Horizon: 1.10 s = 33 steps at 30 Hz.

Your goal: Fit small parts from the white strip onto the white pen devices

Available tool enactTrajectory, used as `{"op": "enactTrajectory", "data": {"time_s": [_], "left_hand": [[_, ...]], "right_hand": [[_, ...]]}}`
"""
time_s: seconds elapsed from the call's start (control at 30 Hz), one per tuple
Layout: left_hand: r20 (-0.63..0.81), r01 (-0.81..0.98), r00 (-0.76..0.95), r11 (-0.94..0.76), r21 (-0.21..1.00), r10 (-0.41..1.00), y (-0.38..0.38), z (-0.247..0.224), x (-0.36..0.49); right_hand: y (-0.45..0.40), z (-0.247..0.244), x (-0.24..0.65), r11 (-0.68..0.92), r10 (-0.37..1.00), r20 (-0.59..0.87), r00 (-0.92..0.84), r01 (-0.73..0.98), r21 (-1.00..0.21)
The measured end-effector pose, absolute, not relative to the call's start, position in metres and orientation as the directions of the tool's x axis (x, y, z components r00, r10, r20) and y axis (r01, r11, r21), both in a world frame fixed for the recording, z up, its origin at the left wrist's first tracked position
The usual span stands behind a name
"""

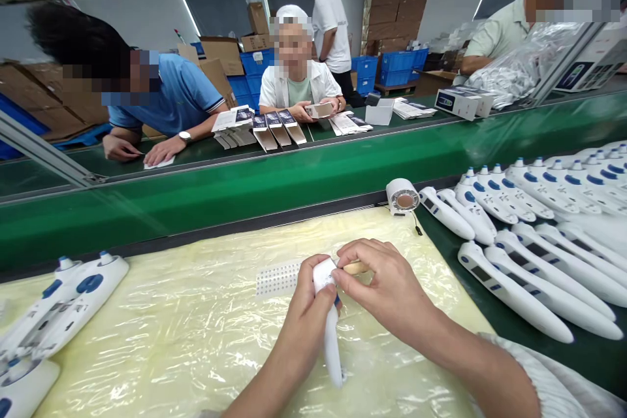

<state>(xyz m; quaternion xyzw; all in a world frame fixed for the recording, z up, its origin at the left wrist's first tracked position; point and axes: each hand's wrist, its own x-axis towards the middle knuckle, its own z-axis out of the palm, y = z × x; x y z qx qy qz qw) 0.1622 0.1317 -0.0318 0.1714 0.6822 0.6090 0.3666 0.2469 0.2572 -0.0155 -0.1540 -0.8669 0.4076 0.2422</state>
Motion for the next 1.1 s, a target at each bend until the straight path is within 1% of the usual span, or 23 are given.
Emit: {"op": "enactTrajectory", "data": {"time_s": [0.2,0.47,0.83,1.1], "left_hand": [[-0.294,-0.216,-0.678,0.200,0.956,0.673,0.129,-0.037,0.163],[-0.313,-0.265,-0.696,0.174,0.948,0.646,0.129,-0.016,0.173],[-0.299,-0.277,-0.732,0.134,0.952,0.612,0.133,-0.010,0.180],[-0.267,-0.240,-0.758,0.127,0.962,0.595,0.134,-0.012,0.181]], "right_hand": [[0.256,-0.018,0.247,0.627,0.460,0.310,-0.832,0.057,-0.777],[0.255,-0.019,0.246,0.614,0.451,0.321,-0.833,0.029,-0.789],[0.254,-0.020,0.246,0.641,0.437,0.333,-0.835,0.030,-0.767],[0.253,-0.022,0.246,0.669,0.435,0.362,-0.824,0.026,-0.743]]}}
